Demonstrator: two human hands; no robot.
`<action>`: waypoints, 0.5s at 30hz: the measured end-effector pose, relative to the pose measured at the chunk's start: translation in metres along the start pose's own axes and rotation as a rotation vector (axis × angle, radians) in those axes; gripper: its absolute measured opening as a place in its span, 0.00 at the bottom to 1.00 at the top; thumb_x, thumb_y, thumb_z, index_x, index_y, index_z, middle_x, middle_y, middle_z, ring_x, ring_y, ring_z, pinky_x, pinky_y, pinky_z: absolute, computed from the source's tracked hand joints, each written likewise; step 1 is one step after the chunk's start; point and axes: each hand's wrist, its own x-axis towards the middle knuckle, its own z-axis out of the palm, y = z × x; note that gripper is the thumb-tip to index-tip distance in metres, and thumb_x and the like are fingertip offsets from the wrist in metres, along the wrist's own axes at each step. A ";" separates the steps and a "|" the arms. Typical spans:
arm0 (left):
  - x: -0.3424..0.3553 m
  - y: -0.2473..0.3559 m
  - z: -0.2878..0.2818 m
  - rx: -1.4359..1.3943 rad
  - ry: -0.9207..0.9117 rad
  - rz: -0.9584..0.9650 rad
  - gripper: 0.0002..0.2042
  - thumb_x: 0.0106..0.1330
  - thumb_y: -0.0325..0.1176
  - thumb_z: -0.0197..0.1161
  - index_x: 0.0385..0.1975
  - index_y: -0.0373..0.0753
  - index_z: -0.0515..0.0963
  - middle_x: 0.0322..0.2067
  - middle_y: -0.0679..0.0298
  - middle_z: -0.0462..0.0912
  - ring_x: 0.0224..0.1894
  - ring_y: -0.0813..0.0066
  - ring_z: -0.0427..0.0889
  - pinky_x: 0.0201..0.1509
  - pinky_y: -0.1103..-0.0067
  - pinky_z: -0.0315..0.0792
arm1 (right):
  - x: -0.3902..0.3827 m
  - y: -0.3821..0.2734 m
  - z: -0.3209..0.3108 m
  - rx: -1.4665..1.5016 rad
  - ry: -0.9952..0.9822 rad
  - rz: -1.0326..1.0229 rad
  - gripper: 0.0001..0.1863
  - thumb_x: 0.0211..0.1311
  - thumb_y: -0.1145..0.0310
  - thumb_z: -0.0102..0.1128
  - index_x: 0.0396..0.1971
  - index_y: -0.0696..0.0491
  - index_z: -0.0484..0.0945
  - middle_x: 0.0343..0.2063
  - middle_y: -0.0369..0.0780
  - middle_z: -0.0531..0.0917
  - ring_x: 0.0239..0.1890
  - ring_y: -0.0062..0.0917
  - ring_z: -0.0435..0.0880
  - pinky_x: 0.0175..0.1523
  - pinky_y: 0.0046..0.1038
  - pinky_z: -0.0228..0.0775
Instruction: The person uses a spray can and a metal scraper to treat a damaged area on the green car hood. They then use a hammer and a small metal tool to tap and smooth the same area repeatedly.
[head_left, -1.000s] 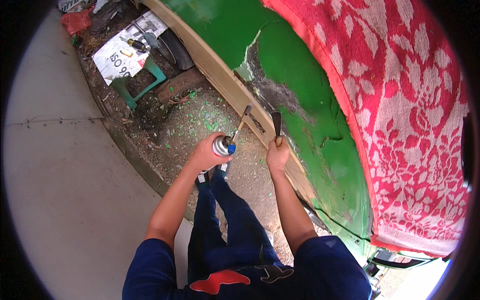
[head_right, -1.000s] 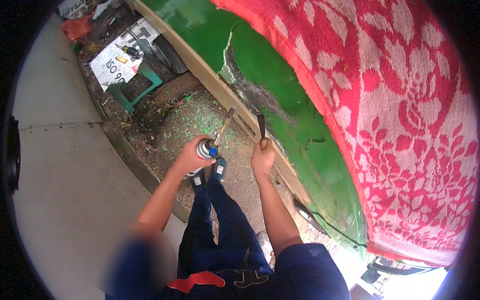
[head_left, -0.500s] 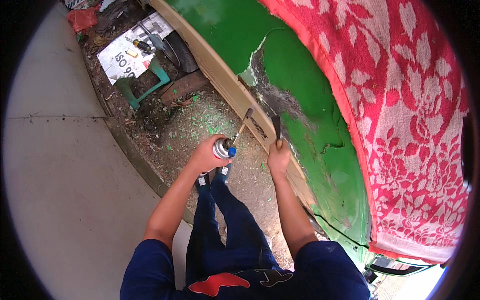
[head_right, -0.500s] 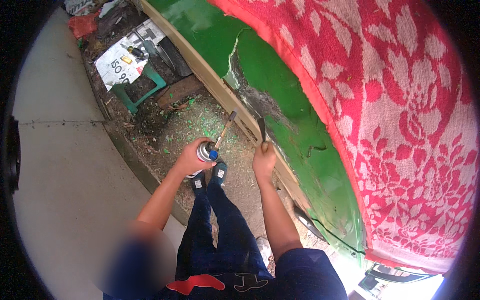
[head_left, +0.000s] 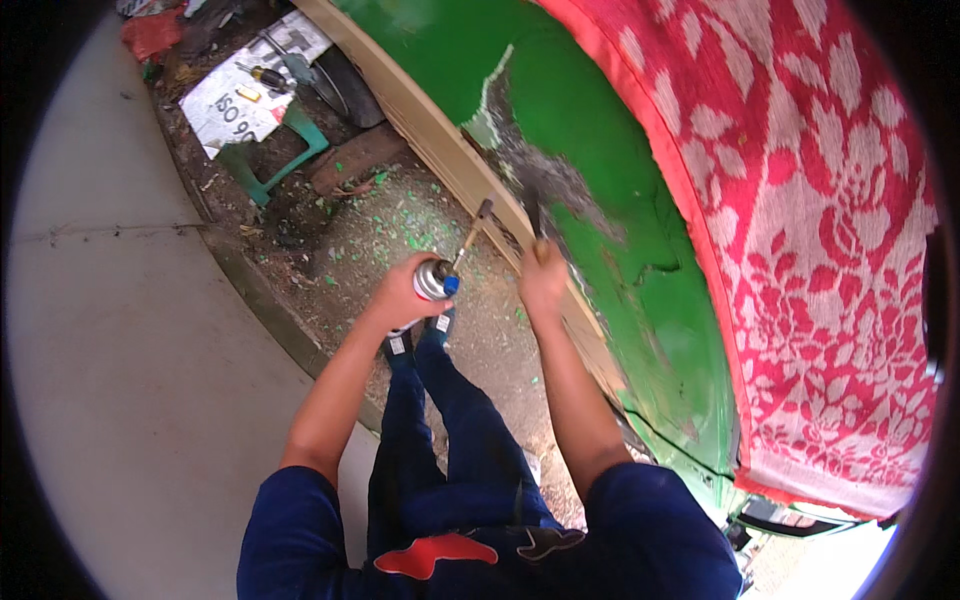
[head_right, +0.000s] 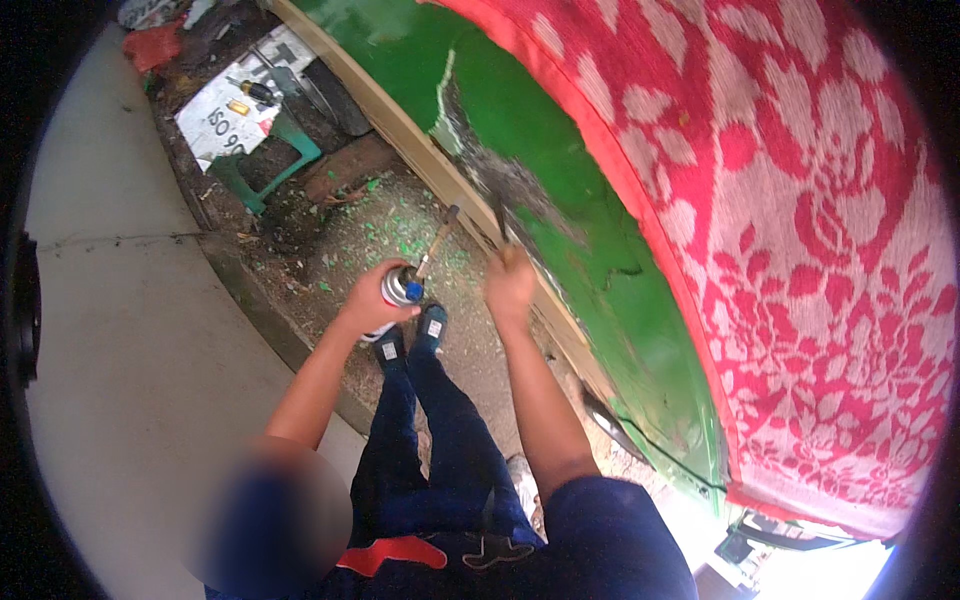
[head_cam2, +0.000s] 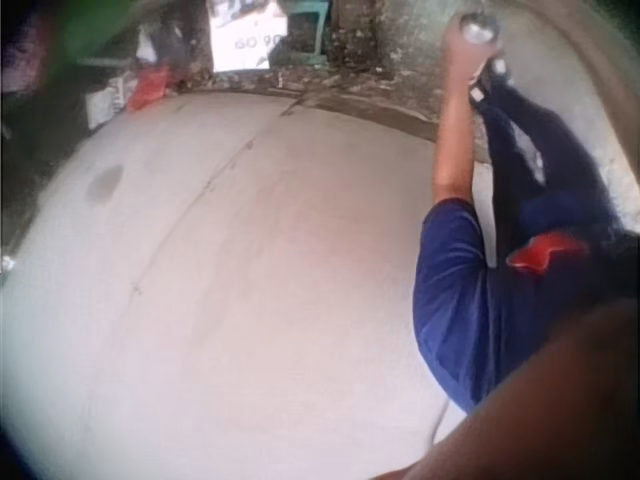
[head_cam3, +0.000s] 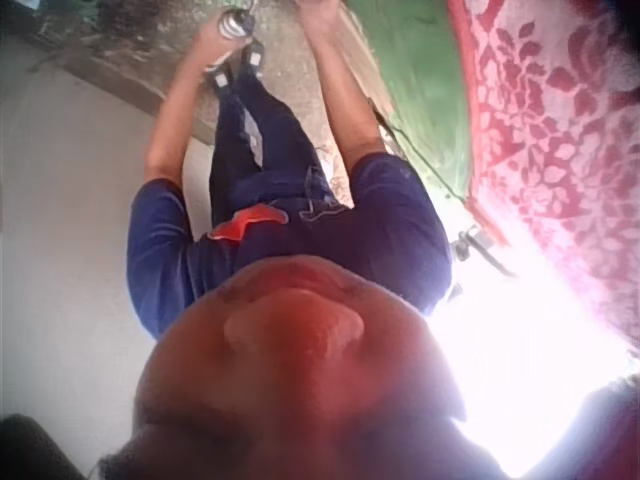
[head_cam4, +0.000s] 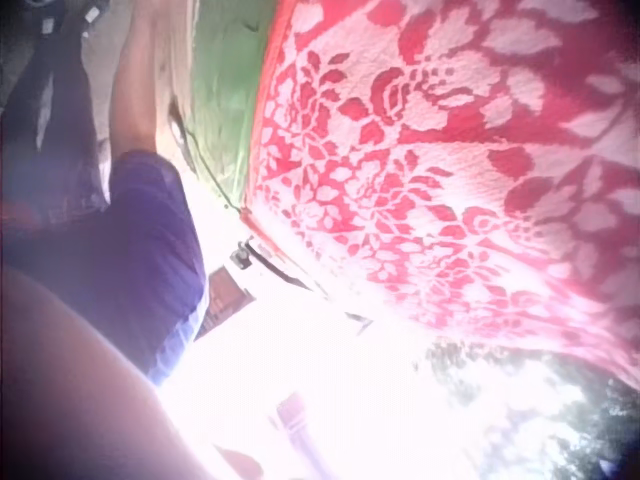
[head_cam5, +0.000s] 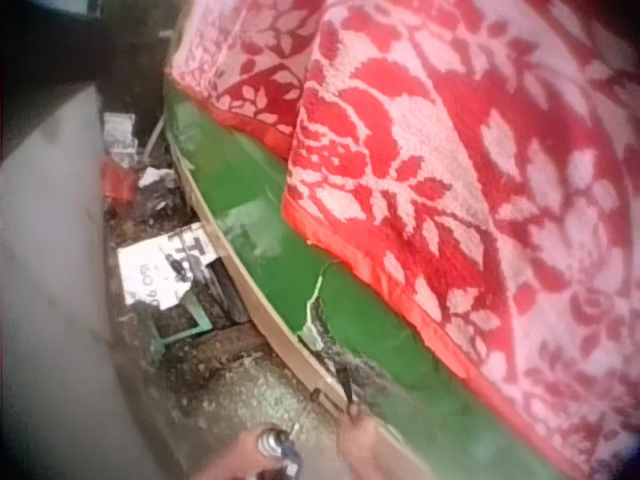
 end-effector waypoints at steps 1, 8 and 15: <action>0.002 0.002 -0.006 -0.003 0.000 -0.033 0.37 0.38 0.36 0.81 0.53 0.35 0.74 0.43 0.54 0.83 0.48 0.67 0.82 0.55 0.72 0.74 | 0.011 -0.027 0.010 -0.016 0.005 -0.078 0.08 0.59 0.70 0.57 0.29 0.61 0.76 0.18 0.50 0.75 0.21 0.36 0.75 0.31 0.35 0.69; -0.007 0.013 -0.011 0.000 0.037 0.050 0.36 0.40 0.39 0.80 0.52 0.36 0.75 0.42 0.54 0.84 0.47 0.59 0.84 0.53 0.70 0.75 | -0.018 0.014 -0.018 0.001 -0.021 0.047 0.10 0.59 0.69 0.57 0.33 0.62 0.76 0.20 0.50 0.76 0.23 0.36 0.74 0.33 0.36 0.69; -0.007 0.006 -0.011 0.053 0.078 0.010 0.35 0.39 0.37 0.80 0.52 0.37 0.75 0.43 0.55 0.83 0.46 0.64 0.84 0.52 0.71 0.76 | -0.021 -0.012 -0.016 -0.054 -0.022 0.099 0.10 0.59 0.69 0.57 0.32 0.62 0.75 0.20 0.51 0.75 0.23 0.37 0.75 0.34 0.37 0.69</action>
